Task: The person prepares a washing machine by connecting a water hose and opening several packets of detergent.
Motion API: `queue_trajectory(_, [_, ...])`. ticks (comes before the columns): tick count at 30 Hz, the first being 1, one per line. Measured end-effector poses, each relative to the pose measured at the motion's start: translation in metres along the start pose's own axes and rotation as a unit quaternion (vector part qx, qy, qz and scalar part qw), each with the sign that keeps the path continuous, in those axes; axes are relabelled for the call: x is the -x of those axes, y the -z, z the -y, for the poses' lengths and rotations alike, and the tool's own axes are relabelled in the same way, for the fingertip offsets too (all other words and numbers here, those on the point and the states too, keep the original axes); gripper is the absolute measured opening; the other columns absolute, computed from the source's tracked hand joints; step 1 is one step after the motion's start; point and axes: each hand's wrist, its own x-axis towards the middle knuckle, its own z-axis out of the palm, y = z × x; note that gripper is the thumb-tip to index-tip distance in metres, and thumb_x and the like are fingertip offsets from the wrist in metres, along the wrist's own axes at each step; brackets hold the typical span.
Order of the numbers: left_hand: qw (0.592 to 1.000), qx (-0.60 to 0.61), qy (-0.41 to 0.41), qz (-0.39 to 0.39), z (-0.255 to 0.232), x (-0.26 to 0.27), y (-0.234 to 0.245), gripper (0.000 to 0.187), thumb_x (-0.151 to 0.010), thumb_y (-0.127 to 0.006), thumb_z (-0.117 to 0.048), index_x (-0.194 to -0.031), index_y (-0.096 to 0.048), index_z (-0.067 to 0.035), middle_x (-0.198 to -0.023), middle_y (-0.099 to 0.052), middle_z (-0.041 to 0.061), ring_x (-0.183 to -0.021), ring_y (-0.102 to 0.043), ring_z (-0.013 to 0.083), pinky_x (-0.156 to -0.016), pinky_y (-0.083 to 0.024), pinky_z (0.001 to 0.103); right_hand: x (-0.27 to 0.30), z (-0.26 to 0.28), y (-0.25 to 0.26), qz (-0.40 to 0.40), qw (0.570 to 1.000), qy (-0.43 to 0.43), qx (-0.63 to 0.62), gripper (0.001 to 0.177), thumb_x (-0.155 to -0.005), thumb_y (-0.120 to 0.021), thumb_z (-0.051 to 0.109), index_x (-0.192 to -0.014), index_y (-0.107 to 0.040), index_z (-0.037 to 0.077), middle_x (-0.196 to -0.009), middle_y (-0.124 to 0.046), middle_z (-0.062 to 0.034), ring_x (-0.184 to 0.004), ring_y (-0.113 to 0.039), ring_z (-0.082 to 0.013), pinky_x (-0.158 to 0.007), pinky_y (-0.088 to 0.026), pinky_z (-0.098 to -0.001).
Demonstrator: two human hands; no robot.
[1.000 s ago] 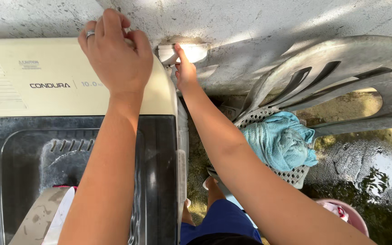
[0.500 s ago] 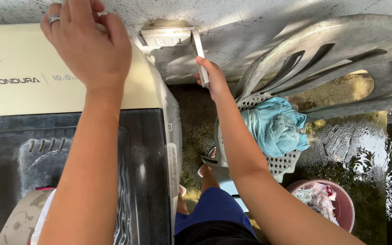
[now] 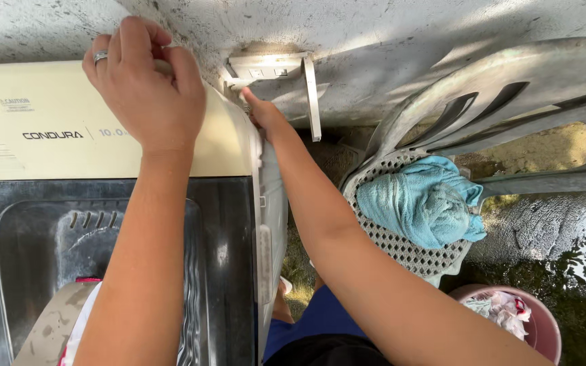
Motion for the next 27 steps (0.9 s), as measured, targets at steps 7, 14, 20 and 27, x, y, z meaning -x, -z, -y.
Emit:
queue_trajectory(7, [1.000,0.001,0.001,-0.006,0.000,-0.001,0.001,0.011,-0.086,-0.056,0.003,-0.091,-0.056,-0.007,-0.083,-0.058,0.005,-0.083,-0.051,0.0284,-0.103,-0.038,0.043,0.013,-0.005,0.008,-0.027,0.980,0.047,-0.191,0.033,-0.098,-0.064,0.034,-0.105,-0.069,0.002,-0.090,-0.068,-0.0054,-0.072,-0.062,-0.0126,-0.066,-0.052,-0.0286])
queue_trajectory(14, [1.000,-0.006,-0.009,-0.007,0.002,0.000,-0.002,0.012,-0.088,-0.053,0.004,-0.091,-0.055,-0.008,-0.079,-0.055,0.004,-0.077,-0.048,0.0251,-0.103,-0.039,0.040,0.090,0.039,0.011,-0.105,0.984,0.095,-0.108,0.032,-0.097,-0.067,0.031,-0.107,-0.068,0.001,-0.083,-0.065,-0.0046,-0.065,-0.060,-0.0118,-0.058,-0.054,-0.0264])
queue_trajectory(20, [1.000,-0.008,-0.012,-0.012,0.000,-0.001,0.000,0.012,-0.086,-0.055,0.004,-0.090,-0.054,-0.007,-0.085,-0.056,0.005,-0.085,-0.051,0.0279,-0.106,-0.039,0.044,0.078,0.048,0.007,-0.111,0.982,0.115,-0.101,0.031,-0.097,-0.067,0.029,-0.110,-0.068,0.000,-0.083,-0.065,-0.0048,-0.062,-0.061,-0.0104,-0.053,-0.055,-0.0266])
queue_trajectory(27, [1.000,-0.001,-0.009,-0.008,0.001,0.000,0.001,0.013,-0.087,-0.056,0.004,-0.092,-0.056,-0.008,-0.080,-0.056,0.003,-0.082,-0.051,0.0245,-0.104,-0.039,0.041,0.071,0.044,0.007,-0.119,0.977,0.138,-0.115,0.033,-0.097,-0.066,0.029,-0.109,-0.067,-0.002,-0.081,-0.062,-0.0039,-0.058,-0.059,-0.0114,-0.051,-0.055,-0.0268])
